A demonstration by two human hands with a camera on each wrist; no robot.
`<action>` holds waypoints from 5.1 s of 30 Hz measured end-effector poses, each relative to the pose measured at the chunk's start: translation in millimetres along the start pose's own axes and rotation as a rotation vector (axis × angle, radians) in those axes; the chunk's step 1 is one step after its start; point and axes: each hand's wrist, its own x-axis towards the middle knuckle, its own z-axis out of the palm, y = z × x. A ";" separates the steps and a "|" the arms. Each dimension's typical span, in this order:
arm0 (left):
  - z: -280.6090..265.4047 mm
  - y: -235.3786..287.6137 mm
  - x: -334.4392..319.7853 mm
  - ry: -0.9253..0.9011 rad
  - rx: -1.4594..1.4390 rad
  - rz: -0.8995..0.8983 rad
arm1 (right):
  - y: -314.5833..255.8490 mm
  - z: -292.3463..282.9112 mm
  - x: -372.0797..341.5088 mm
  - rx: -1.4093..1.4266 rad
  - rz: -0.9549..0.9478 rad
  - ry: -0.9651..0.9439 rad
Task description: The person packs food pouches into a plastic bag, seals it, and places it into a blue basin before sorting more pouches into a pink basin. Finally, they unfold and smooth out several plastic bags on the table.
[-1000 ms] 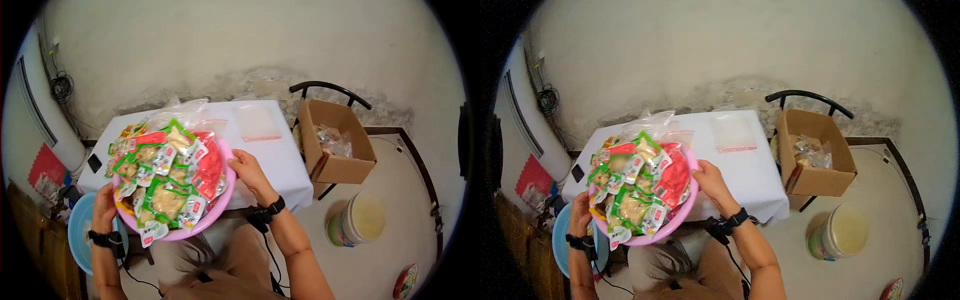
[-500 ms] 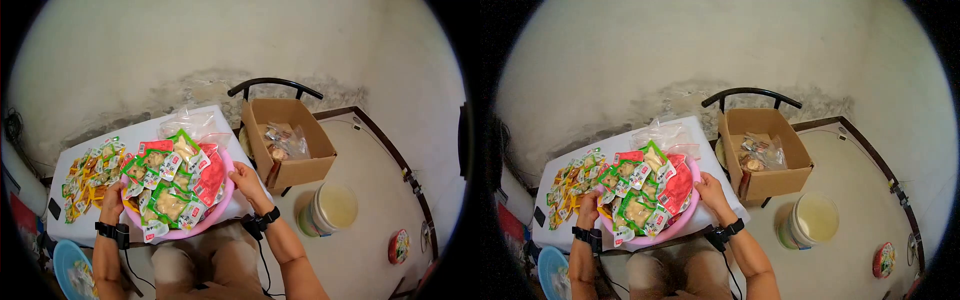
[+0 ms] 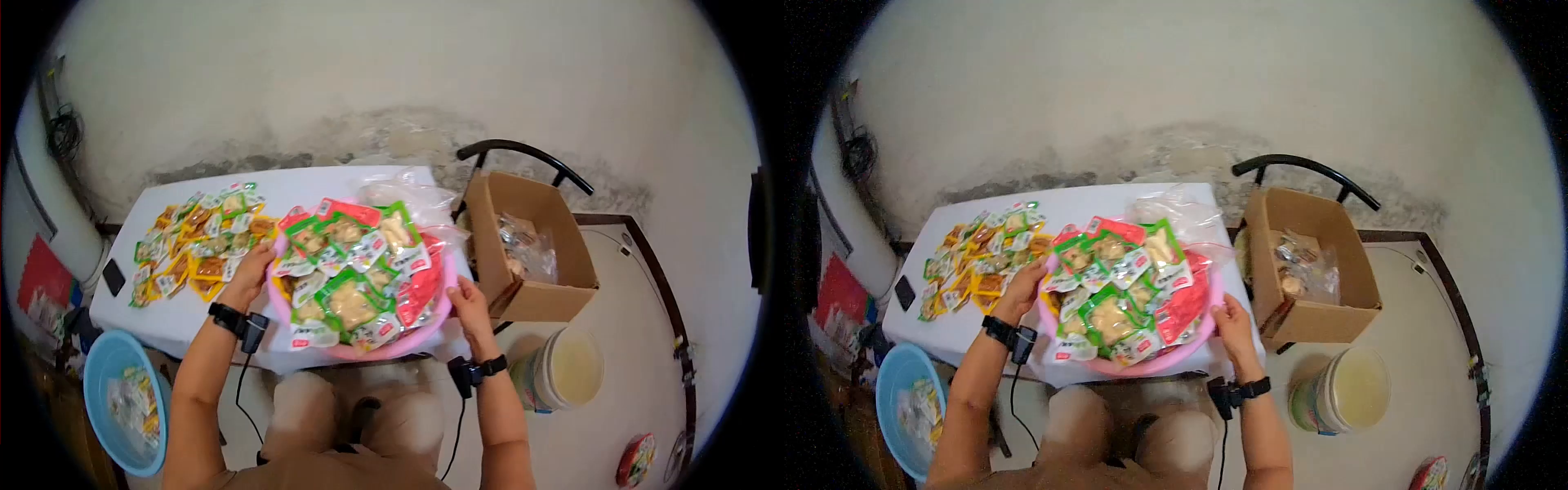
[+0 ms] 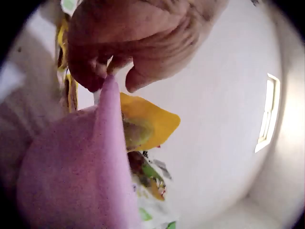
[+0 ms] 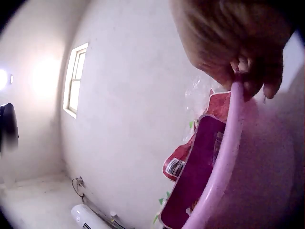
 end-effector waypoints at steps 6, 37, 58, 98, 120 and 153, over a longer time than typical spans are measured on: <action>42.4 39.4 -56.7 0.126 0.891 0.464 | -33.9 19.8 -17.4 -1.018 -0.663 0.238; 75.9 59.4 -82.1 -0.273 1.321 0.555 | -102.7 150.0 39.4 -1.488 -0.561 -0.663; 72.2 50.5 -67.7 -0.169 1.305 0.648 | -94.0 182.1 107.8 -1.485 -0.415 -0.901; 23.6 74.8 -16.0 0.293 0.729 0.933 | -126.3 267.7 116.6 -0.603 -0.017 -0.811; -247.4 57.0 -75.7 0.693 1.080 0.223 | -160.8 303.9 112.4 -0.882 -0.155 -1.051; 76.3 36.9 -17.6 -0.408 1.008 0.296 | -72.0 147.8 31.6 -1.087 -0.135 -0.504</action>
